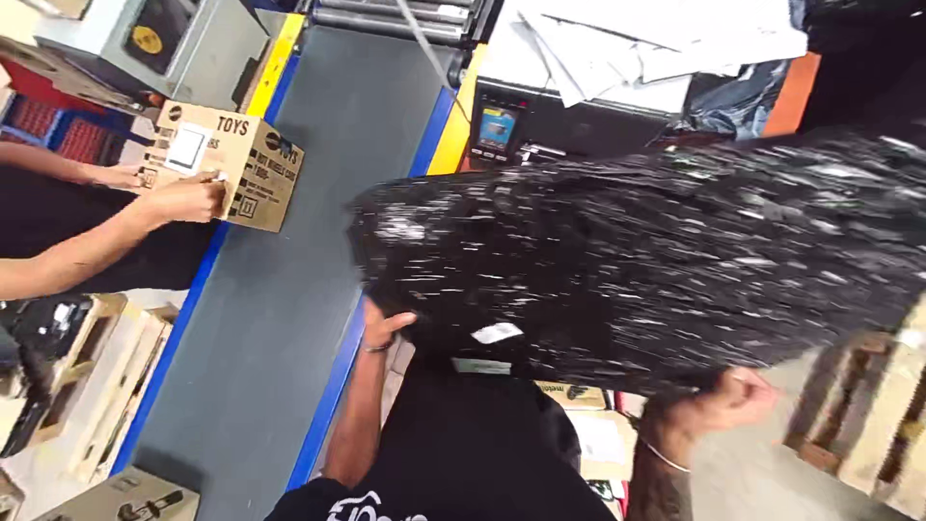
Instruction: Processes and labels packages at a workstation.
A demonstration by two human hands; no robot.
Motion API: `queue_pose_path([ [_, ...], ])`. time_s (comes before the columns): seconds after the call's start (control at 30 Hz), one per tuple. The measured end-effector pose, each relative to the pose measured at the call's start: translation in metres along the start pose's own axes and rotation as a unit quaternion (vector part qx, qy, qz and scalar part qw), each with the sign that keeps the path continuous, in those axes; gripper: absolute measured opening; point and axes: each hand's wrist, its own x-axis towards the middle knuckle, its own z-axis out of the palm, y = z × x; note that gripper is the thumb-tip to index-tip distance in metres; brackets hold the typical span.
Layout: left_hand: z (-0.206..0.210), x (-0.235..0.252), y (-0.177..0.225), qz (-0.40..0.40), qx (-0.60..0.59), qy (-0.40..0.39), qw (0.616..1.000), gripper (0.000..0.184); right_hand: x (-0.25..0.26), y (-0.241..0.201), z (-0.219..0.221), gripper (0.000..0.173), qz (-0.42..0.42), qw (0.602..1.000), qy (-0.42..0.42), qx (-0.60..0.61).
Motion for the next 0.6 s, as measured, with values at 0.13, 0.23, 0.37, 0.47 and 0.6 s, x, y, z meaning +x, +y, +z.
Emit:
queue_pose_path([
  [0.13, -0.113, -0.04, 0.065, 0.086, 0.024, 0.224, 0.971, 0.085, -0.072, -0.066, 0.101, 0.057, -0.024, 0.979, -0.197, 0.045],
  [0.23, -0.156, -0.065, 0.108, 0.133, 0.04, 0.315, 0.939, 0.067, -0.1, -0.106, 0.19, 0.076, -0.06, 0.941, -0.334, 0.007],
  [0.37, -0.156, -0.034, 0.155, 0.169, 0.007, 0.341, 0.925, 0.022, -0.097, -0.16, 0.329, 0.077, -0.203, 0.897, -0.39, -0.043],
  [0.47, -0.173, 0.035, 0.176, 0.148, 0.032, 0.327, 0.933, 0.034, -0.071, -0.2, 0.42, 0.089, -0.299, 0.837, -0.449, -0.092],
  [0.6, -0.208, 0.103, 0.151, 0.009, 0.198, 0.28, 0.939, 0.064, -0.047, -0.201, 0.422, 0.057, -0.323, 0.821, -0.471, 0.009],
])
